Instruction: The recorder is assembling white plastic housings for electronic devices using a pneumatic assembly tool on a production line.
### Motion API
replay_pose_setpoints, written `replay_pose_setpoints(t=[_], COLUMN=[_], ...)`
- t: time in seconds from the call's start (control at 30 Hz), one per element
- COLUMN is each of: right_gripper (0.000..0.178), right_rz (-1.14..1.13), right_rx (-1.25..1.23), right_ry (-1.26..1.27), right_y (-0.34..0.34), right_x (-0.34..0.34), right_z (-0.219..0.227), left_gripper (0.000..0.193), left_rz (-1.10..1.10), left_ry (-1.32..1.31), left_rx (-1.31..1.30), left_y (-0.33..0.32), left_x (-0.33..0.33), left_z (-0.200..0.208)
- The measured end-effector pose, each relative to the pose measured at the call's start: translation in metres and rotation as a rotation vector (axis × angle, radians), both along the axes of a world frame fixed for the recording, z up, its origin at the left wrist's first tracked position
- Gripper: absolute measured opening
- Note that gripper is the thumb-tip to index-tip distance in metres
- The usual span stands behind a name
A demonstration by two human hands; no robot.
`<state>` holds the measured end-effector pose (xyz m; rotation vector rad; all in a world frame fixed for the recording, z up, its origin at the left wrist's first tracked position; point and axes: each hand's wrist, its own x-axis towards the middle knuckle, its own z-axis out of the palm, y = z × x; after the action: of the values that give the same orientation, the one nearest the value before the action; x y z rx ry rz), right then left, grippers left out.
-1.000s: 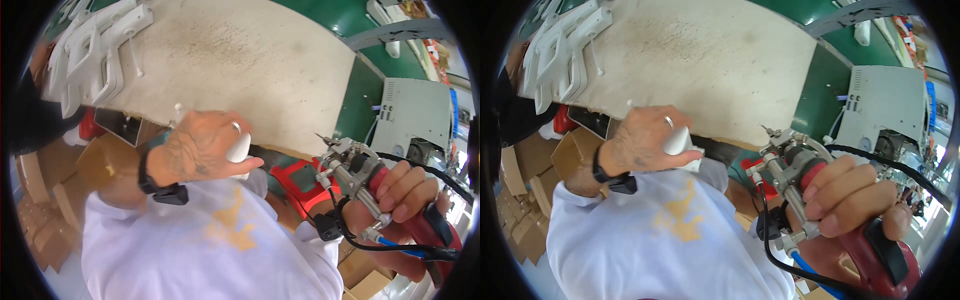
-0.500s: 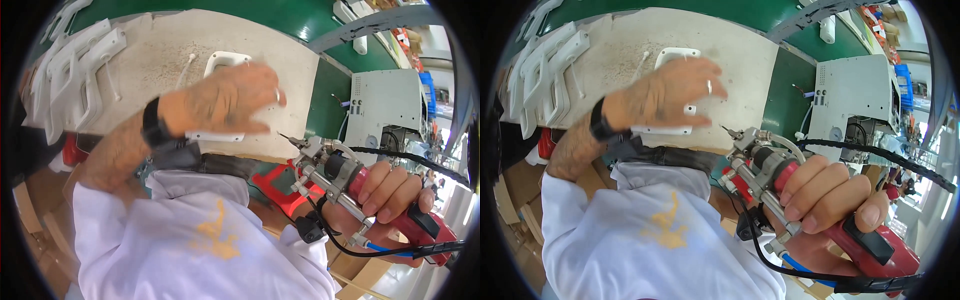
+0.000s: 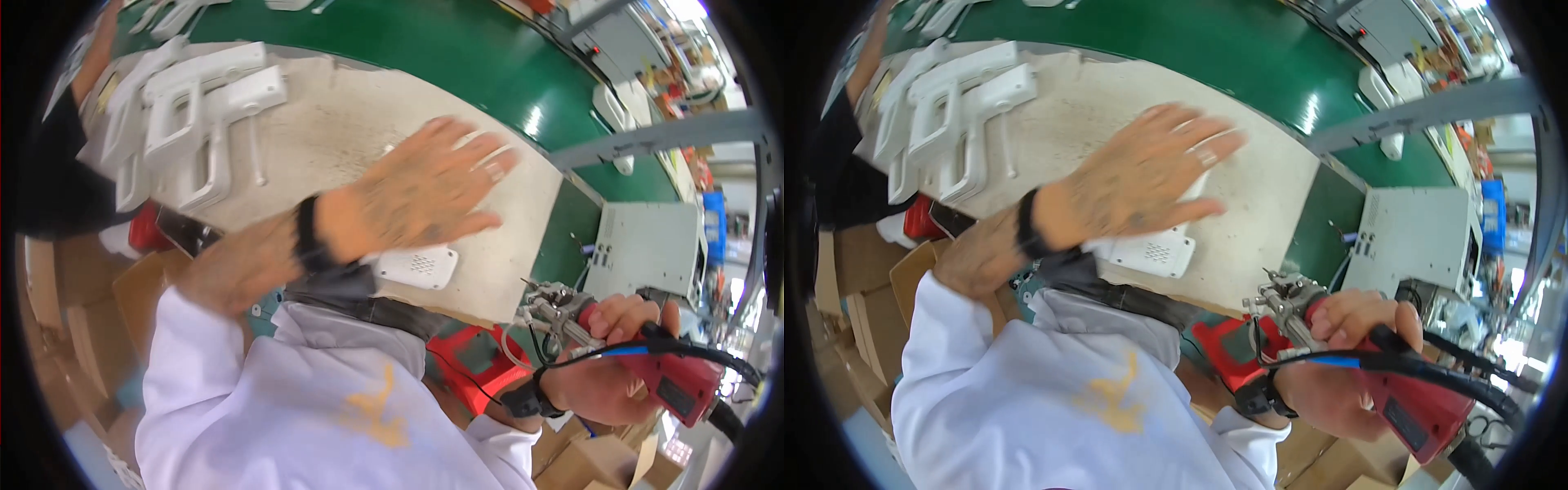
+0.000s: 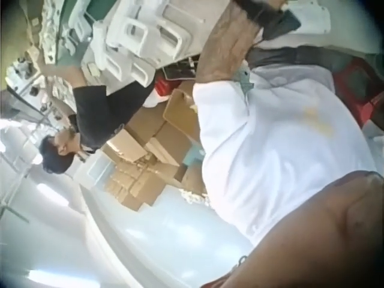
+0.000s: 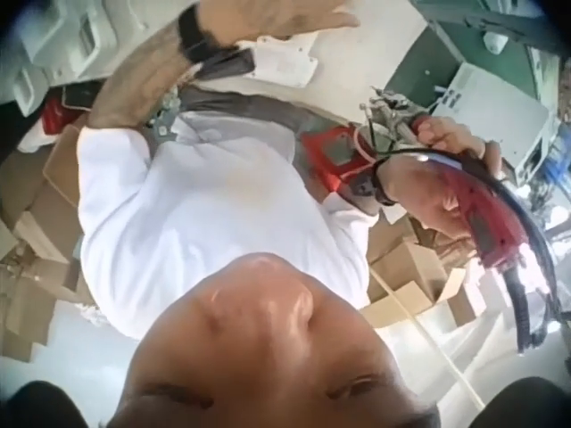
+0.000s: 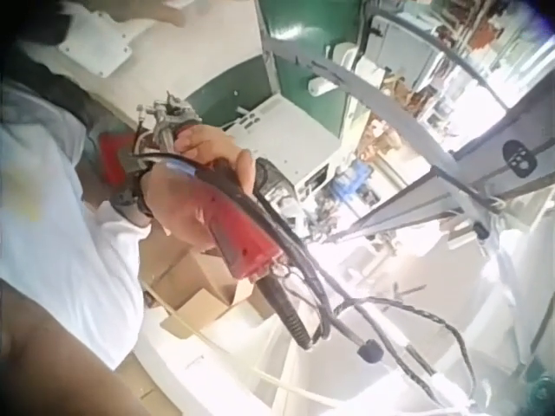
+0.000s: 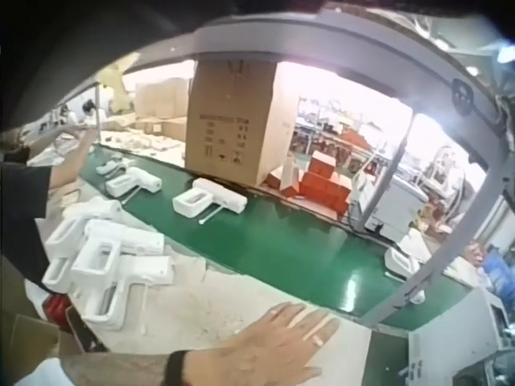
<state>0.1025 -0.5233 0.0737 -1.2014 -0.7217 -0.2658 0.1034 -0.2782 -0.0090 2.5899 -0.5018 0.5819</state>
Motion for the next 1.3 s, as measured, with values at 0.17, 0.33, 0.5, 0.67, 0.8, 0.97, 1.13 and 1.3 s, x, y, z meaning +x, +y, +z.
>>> replay_pose_setpoints(t=[0.17, 0.33, 0.5, 0.67, 0.8, 0.97, 1.13, 1.3], right_gripper=[0.082, 0.069, 0.079, 0.086, 0.090, 0.077, 0.083, 0.081], right_rz=[-0.117, 0.056, 0.412, 0.315, 0.325, 0.341, 0.399, 0.274], right_rx=[0.001, -0.063, -0.116, -0.063, 0.023, -0.070, -0.087, -0.064], right_ry=[0.063, -0.015, -0.047, 0.050, -0.018, -0.003, -0.055, -0.002], right_y=[0.021, 0.035, 0.037, 0.058, 0.061, 0.068, 0.065, 0.072], right_x=[0.015, 0.024, 0.055, 0.057, 0.075, 0.075, 0.084, 0.076], right_z=[-0.008, -0.009, 0.002, 0.007, 0.004, 0.007, 0.005, 0.005], left_gripper=[0.088, 0.081, 0.067, 0.066, 0.067, 0.067, 0.080, 0.072], left_rz=[0.043, 0.011, 0.052, 0.072, 0.061, 0.072, 0.108, 0.117], left_ry=[0.296, 0.418, 0.371, 0.390, 0.390, 0.373, 0.390, 0.365], left_rx=[0.149, 0.249, 0.221, 0.201, 0.209, 0.206, 0.176, 0.205], left_y=[-0.004, -0.014, -0.016, -0.015, -0.014, -0.012, -0.015, -0.015], left_x=[-0.084, -0.101, -0.103, -0.102, -0.101, -0.101, -0.102, -0.102], left_z=[-0.027, -0.045, -0.049, -0.052, -0.053, -0.055, -0.059, -0.061])
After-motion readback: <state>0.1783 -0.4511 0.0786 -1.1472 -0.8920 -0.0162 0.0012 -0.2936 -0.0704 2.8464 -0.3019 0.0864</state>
